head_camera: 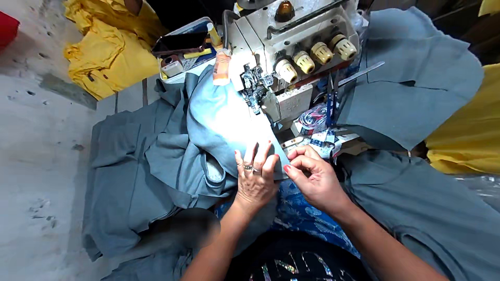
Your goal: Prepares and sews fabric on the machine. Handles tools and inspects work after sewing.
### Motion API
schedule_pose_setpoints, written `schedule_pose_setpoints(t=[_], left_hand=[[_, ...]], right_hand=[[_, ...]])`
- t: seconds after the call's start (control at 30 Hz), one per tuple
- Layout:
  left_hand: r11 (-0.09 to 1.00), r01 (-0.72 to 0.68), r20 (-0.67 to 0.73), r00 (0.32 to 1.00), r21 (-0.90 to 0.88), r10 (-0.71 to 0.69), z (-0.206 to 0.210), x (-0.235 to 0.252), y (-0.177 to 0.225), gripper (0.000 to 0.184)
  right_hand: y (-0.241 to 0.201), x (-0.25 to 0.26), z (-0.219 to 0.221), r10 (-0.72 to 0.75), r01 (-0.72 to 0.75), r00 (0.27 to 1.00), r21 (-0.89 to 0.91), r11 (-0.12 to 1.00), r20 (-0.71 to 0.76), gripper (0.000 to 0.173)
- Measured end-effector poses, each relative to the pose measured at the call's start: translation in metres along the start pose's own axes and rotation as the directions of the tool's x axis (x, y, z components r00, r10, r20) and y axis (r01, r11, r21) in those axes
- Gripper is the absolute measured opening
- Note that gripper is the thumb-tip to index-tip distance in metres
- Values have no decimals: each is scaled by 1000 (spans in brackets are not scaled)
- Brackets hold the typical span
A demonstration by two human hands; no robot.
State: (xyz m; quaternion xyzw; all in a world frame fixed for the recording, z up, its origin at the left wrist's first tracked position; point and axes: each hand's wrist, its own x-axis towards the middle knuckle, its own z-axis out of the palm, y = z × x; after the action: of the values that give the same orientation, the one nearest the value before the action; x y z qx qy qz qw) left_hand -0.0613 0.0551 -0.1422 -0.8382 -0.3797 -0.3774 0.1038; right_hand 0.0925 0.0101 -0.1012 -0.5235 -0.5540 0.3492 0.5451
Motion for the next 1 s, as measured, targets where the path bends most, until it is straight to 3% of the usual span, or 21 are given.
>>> schedule_pose_setpoints(t=[0.2,0.37,0.63,0.83,1.0], left_hand=[[992,-47,52,998,121,40,-15,15,-7,21],[982,-92,105,992,168,75,-20,31,-18,27],[964,-139,194,976,227,95,-32,56,-29,33],[996,-76,383,922,52,51,-43,82,-44,33],[999,0,392,920,-48,19,-36,91,-73,37]], right_hand=[[3,-4,11,-1,1,999,-1,1000,-45,20],[11,14,20,-5,-1,995,-59,998,-105,20],[11,42,27,44,-43,990,11,999,-137,19],[19,75,33,-51,37,987,-92,995,-155,22],[21,80,35,-74,52,978,-114,992,-197,21]])
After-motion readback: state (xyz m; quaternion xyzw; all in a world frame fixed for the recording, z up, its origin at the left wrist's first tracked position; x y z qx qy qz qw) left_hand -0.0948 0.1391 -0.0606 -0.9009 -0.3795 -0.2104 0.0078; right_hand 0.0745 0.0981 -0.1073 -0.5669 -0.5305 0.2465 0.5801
